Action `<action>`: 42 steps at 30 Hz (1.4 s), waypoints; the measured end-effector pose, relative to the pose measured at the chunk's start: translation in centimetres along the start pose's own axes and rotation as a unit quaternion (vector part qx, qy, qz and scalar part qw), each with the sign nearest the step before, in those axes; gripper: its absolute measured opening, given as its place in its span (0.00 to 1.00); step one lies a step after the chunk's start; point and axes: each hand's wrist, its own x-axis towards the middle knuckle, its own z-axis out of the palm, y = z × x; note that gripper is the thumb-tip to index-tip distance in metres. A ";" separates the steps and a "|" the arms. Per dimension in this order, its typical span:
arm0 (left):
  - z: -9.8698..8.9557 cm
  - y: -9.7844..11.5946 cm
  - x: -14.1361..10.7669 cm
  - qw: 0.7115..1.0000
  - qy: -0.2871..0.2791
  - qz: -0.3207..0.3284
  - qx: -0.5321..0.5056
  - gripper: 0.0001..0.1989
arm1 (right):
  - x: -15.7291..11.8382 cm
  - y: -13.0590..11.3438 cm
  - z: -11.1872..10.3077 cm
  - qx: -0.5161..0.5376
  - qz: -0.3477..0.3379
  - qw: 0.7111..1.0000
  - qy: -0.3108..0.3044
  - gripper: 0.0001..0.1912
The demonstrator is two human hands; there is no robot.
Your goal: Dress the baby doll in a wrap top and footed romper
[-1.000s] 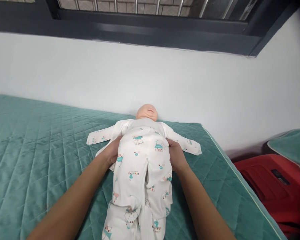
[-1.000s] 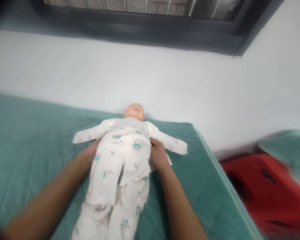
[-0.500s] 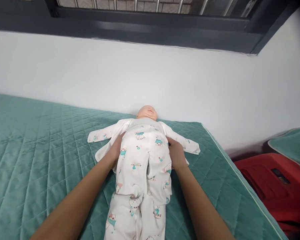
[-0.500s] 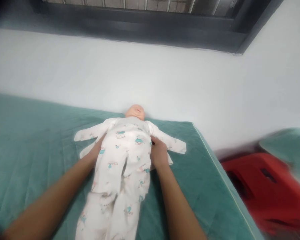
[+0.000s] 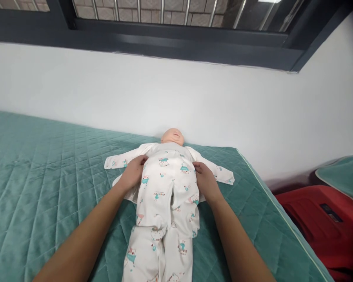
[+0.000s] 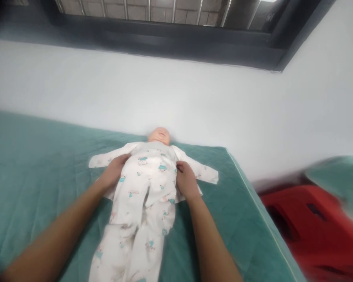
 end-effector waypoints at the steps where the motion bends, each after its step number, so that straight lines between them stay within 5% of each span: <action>1: -0.1 -0.1 0.1 0.999 0.026 0.009 0.025 0.11 | -0.1 -0.2 -0.2 -0.026 -0.007 1.000 0.009 0.13; 5: 0.0 0.5 1.1 0.977 0.106 0.157 0.102 0.11 | -0.6 -1.5 -1.1 -0.139 -0.072 0.985 0.069 0.10; 10: 0.6 1.5 2.8 0.958 -0.010 0.269 0.097 0.09 | 0.3 -4.0 -0.6 -0.056 -0.154 0.984 0.069 0.13; 19: -0.7 2.3 4.8 0.956 -0.200 0.186 0.105 0.16 | 3.2 -5.2 0.4 -0.131 -0.262 0.948 -0.127 0.13; 25: -1.9 2.0 6.5 0.946 -0.260 0.179 0.074 0.12 | 3.6 -5.4 0.3 -0.165 -0.264 0.936 -0.165 0.18; 31: -1.7 1.6 7.5 0.964 -0.210 0.154 0.062 0.12 | 5.0 -5.2 1.5 -0.103 -0.231 0.959 -0.128 0.20; 42: 1.9 -0.5 9.2 0.981 -0.003 0.146 0.127 0.05 | 6.9 -4.6 3.4 -0.146 -0.116 0.982 -0.009 0.20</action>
